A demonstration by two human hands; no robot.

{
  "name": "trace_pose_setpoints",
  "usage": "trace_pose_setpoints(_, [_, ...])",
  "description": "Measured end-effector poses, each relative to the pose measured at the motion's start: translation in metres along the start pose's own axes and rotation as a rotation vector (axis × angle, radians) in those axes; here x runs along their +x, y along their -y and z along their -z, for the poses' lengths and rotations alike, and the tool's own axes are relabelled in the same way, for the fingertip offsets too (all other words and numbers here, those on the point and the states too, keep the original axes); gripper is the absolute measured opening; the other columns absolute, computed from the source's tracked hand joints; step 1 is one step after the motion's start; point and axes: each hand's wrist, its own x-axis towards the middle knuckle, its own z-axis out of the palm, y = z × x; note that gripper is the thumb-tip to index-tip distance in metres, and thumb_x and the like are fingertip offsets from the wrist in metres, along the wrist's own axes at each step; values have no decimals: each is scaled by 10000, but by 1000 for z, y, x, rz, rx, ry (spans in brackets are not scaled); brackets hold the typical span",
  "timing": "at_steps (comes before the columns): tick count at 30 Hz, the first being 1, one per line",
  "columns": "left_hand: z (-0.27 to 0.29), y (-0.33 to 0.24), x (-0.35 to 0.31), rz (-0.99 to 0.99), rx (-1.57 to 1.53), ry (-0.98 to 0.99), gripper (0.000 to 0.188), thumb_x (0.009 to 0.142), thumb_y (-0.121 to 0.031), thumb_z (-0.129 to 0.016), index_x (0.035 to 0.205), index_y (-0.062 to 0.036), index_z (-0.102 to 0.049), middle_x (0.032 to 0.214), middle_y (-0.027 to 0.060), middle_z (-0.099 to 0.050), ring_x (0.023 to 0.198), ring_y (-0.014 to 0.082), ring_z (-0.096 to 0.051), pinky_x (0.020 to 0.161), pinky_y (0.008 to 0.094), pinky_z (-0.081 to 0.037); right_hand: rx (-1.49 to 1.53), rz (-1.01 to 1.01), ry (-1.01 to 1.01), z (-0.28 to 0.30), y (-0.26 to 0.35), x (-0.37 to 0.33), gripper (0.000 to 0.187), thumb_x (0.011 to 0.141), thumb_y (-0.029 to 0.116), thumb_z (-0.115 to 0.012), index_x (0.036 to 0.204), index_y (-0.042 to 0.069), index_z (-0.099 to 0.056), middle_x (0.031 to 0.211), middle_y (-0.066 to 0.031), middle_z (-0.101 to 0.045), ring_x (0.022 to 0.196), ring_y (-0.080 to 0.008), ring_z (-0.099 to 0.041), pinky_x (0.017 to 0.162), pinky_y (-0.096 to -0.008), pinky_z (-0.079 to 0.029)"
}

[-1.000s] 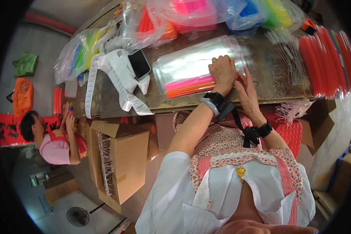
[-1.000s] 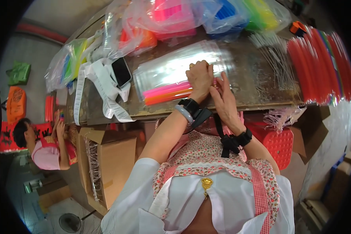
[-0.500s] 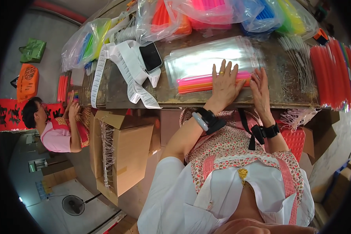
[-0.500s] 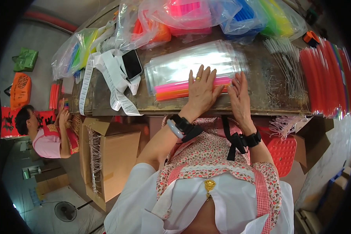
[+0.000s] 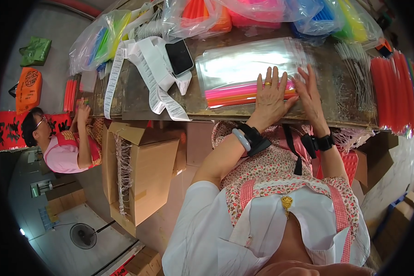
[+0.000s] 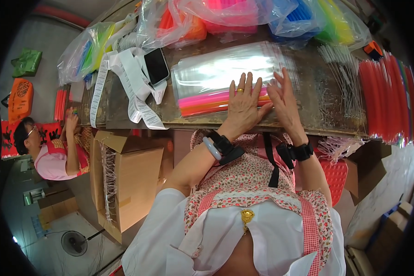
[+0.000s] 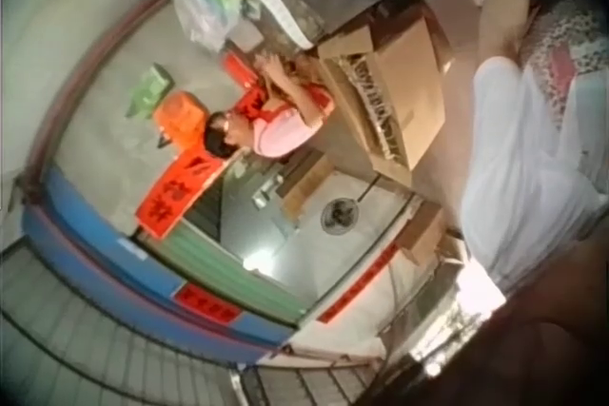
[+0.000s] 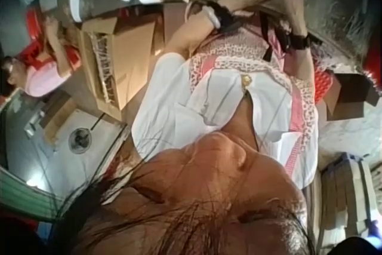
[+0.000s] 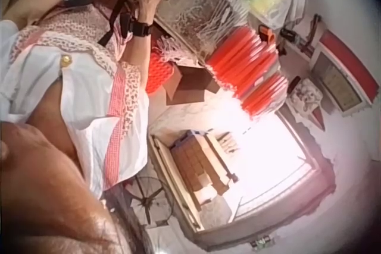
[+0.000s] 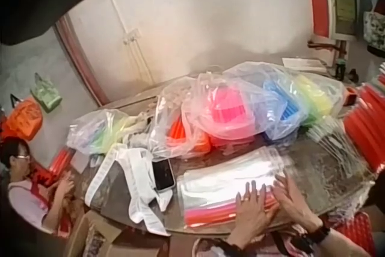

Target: The person gathers colorful straws from plastic bags, arranges them into a bundle, and slides them into a clear plastic sleeve. They then insert a cleaning brush into the sleeve, apply a white adhesive label to the package, and place it onto a stack.

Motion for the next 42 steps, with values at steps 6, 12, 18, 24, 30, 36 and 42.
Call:
trace_pose_setpoints(6, [-12, -11, 18, -2, -76, 18, 632, 860, -394, -569, 1348, -19, -430, 1402, 232, -382, 1341, 374, -317, 1098, 544, -190, 10, 38, -73, 9, -16, 3, 725, 946, 241, -564, 1494, 67, -122, 1427, -194, -375, 1225, -259, -469, 1024, -354, -386])
trace_pose_setpoints(12, [-18, 0, 22, -36, -137, -5, 535, 856, -339, -596, 1272, -17, -500, 1335, 204, -473, 1287, 332, -413, 1079, 508, -256, 74, 75, -118, 11, -29, 3, 700, 940, 207, -569, 1487, 61, -157, 1365, -184, -442, 1195, -245, -494, 995, -334, -411])
trace_pose_setpoints(18, [15, 25, 15, 143, -424, -208, 393, 834, -208, -633, 1160, 2, -568, 1179, 197, -571, 1156, 348, -509, 1010, 417, -388, -77, 94, -116, 8, -36, 5, 646, 964, 175, -527, 1486, 61, -164, 1358, -162, -460, 1210, -215, -481, 1007, -318, -396])
trace_pose_setpoints(24, [115, 105, -16, 719, 78, -69, 388, 811, -330, -683, 1063, -41, -624, 849, 113, -657, 805, 299, -628, 715, 400, -479, -140, 106, -207, 9, -21, -1, 610, 959, 159, -527, 1473, 57, -214, 1301, -157, -518, 1151, -208, -534, 966, -313, -427])
trace_pose_setpoints(30, [98, 125, -23, 741, -114, -60, 387, 789, -340, -709, 1019, -39, -628, 769, 121, -638, 707, 265, -619, 640, 372, -468, -241, 72, -208, 3, -30, -4, 584, 946, 150, -540, 1449, 49, -262, 1267, -155, -546, 1116, -217, -559, 916, -301, -444])
trace_pose_setpoints(36, [84, 154, -20, 708, -517, -48, 326, 809, -175, -662, 1092, -36, -577, 711, 120, -607, 675, 288, -606, 644, 382, -465, -179, 141, -237, 4, -35, -8, 588, 937, 148, -552, 1445, 55, -270, 1268, -154, -542, 1104, -219, -569, 901, -307, -454])
trace_pose_setpoints(42, [78, 143, -12, 488, -164, -20, 392, 807, -89, -618, 1178, -9, -516, 721, 123, -575, 667, 295, -572, 662, 394, -453, -219, 134, -214, 3, -31, -7, 586, 928, 142, -561, 1435, 52, -280, 1282, -151, -528, 1115, -229, -567, 902, -317, -456])
